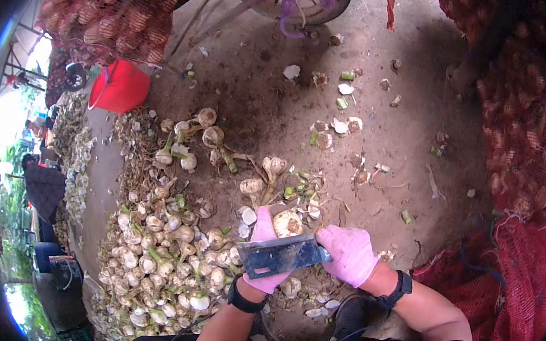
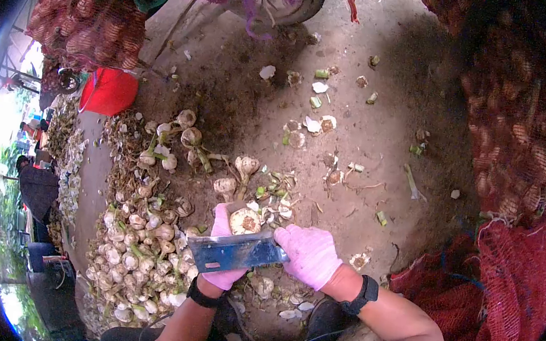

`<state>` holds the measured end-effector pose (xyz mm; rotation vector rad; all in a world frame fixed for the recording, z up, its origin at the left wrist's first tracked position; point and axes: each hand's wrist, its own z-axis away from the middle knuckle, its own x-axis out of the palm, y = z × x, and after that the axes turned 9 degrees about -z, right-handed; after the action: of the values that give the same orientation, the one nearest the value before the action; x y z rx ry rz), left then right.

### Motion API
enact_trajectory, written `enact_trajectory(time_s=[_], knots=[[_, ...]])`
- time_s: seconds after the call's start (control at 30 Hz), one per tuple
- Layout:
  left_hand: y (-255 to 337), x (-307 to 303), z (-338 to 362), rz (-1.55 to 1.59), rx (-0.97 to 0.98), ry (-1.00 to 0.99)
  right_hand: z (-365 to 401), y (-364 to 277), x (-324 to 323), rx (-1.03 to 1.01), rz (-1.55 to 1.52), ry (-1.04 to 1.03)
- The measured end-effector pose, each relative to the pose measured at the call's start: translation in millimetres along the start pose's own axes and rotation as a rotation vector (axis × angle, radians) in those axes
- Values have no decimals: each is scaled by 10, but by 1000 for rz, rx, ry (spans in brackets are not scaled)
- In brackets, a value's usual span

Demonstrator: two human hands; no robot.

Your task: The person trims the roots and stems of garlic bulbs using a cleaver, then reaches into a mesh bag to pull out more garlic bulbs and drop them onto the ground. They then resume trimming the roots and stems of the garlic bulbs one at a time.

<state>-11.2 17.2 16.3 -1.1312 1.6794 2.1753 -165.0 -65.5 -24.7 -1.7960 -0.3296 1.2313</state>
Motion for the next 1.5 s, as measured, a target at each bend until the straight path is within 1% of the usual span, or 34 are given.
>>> enact_trajectory(time_s=[0.03,0.1,0.23,0.3,0.33,0.37,0.4,0.43,0.47,0.5,0.53,0.57,0.6,0.63,0.67,0.7,0.77,0.8,0.83,0.9,0.93,0.97,1.03,1.07,1.13,1.17,1.2,1.23,1.27,1.3,1.33,1.37,1.43,1.5], knots=[[-12,16,10,-1,-2,0,-3,43,22,0,-2,-1],[-42,50,42,-277,54,6,-17,159,83,9,48,21],[-130,163,51,-277,7,43,3,302,235,15,48,56],[-158,202,20,-152,-76,62,-19,356,225,23,78,12],[-31,107,12,49,-179,78,-94,416,81,346,87,-51],[5,19,90,-103,-64,104,-160,510,-82,670,85,-112],[130,-61,127,-16,-102,88,-91,716,-171,671,80,-19],[215,-110,128,76,-142,87,-38,701,-194,656,91,-28],[114,-91,53,18,-175,65,26,594,-101,527,65,112],[14,-47,-1,76,-223,-8,23,498,-11,403,33,272],[-55,-40,-10,-155,-104,22,17,414,-42,433,-18,204],[-85,-48,-44,-383,25,60,39,398,-11,444,-23,213],[-80,-55,-72,-380,28,63,36,407,2,429,-49,207],[-77,-60,-85,-111,-145,84,44,417,24,413,-75,196],[-84,-74,-97,157,-314,102,80,417,85,378,-70,237],[-123,-79,-80,401,-346,124,64,361,71,379,-73,236],[-414,-50,-45,1118,-440,106,38,169,6,340,-167,92],[-490,-37,-48,1264,-574,60,40,125,22,289,-185,101],[-597,57,-5,1266,-577,59,31,94,33,292,-184,99],[-792,264,146,895,-334,77,0,42,50,158,-150,83],[-851,266,188,661,-256,-14,-25,20,48,149,-160,77],[-889,269,215,661,-259,-15,-43,16,55,151,-161,76],[-645,169,174,1568,-713,-57,-72,26,60,106,-145,46],[-576,132,151,1569,-714,-56,-88,67,53,107,-145,45],[-462,37,107,1505,-791,-154,-109,248,57,118,-107,-13],[-378,-17,88,1472,-823,-202,-117,401,91,330,-75,-13],[-236,-68,81,1357,-912,-107,-107,538,82,478,-58,-13],[-331,-105,72,1350,-904,-103,-106,627,71,630,-47,-8],[-532,-163,107,1267,-840,51,-79,634,83,627,-56,-8],[-696,-241,185,1185,-781,207,-11,620,103,551,-59,37],[-798,-389,224,1150,-671,284,37,627,104,475,-60,88],[-919,-591,235,1110,-554,354,37,662,105,472,-64,91],[-1541,-922,342,225,-601,780,38,716,150,546,-86,93],[-1521,-1212,361,-702,-673,990,32,747,125,526,-89,130]])
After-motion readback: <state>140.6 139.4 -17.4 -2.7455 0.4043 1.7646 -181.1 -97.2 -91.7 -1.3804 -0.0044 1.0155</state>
